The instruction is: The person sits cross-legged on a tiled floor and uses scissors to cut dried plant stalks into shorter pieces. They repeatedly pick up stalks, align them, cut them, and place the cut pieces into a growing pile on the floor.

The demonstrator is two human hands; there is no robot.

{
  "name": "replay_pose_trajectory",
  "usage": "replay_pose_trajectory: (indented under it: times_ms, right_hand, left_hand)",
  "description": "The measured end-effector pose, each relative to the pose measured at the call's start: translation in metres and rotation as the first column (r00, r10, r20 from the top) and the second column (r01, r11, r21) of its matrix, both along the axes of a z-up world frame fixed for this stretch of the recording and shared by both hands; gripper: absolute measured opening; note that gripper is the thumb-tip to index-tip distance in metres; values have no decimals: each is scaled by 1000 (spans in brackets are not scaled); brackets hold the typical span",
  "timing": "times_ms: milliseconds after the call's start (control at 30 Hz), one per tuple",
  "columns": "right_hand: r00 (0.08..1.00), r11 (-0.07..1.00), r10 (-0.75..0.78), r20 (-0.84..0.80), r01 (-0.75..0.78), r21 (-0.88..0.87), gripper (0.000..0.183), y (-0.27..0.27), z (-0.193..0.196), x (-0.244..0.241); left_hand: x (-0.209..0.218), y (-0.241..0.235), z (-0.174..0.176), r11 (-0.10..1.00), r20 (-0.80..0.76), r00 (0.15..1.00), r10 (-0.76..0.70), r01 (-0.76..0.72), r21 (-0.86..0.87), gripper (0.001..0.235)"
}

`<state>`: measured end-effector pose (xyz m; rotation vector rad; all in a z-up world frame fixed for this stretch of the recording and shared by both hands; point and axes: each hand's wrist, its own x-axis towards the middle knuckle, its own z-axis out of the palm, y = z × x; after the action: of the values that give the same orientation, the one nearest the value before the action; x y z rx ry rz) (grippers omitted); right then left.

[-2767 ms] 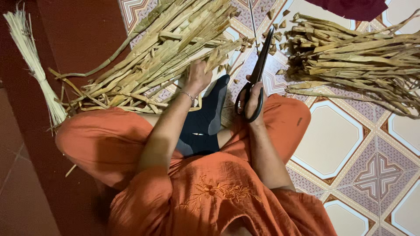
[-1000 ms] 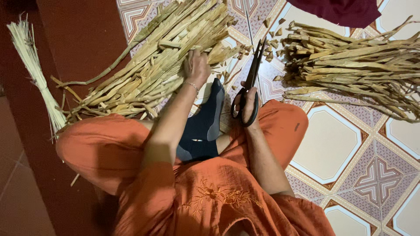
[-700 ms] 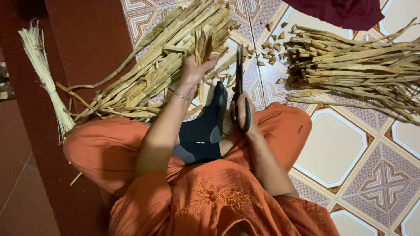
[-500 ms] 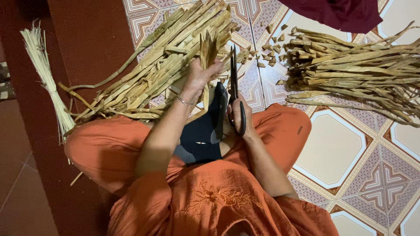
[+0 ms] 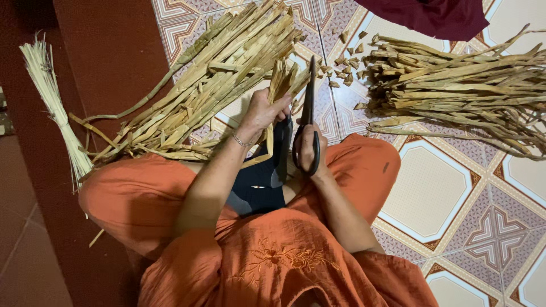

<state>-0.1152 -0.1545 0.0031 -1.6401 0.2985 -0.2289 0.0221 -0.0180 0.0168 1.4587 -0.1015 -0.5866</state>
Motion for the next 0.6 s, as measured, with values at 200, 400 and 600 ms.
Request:
replay_pose_trajectory:
  times_ms: [200,400,600]
  right_hand:
    - [974,948,-224,-31,225,223,61,-28,-8,11]
    - [966,928,-255,-43,257,271,67,-39,-13,9]
    - [980,948,-184,-70,196,252,66,-38,-13,6]
  left_hand:
    - [25,-1,-24,887,334,940,-65,-99,451,51]
    - [46,-31,-94,724,429,883,-192,-168,669,43]
    - [49,-31,-121,675,545,799,-255,-257,692,25]
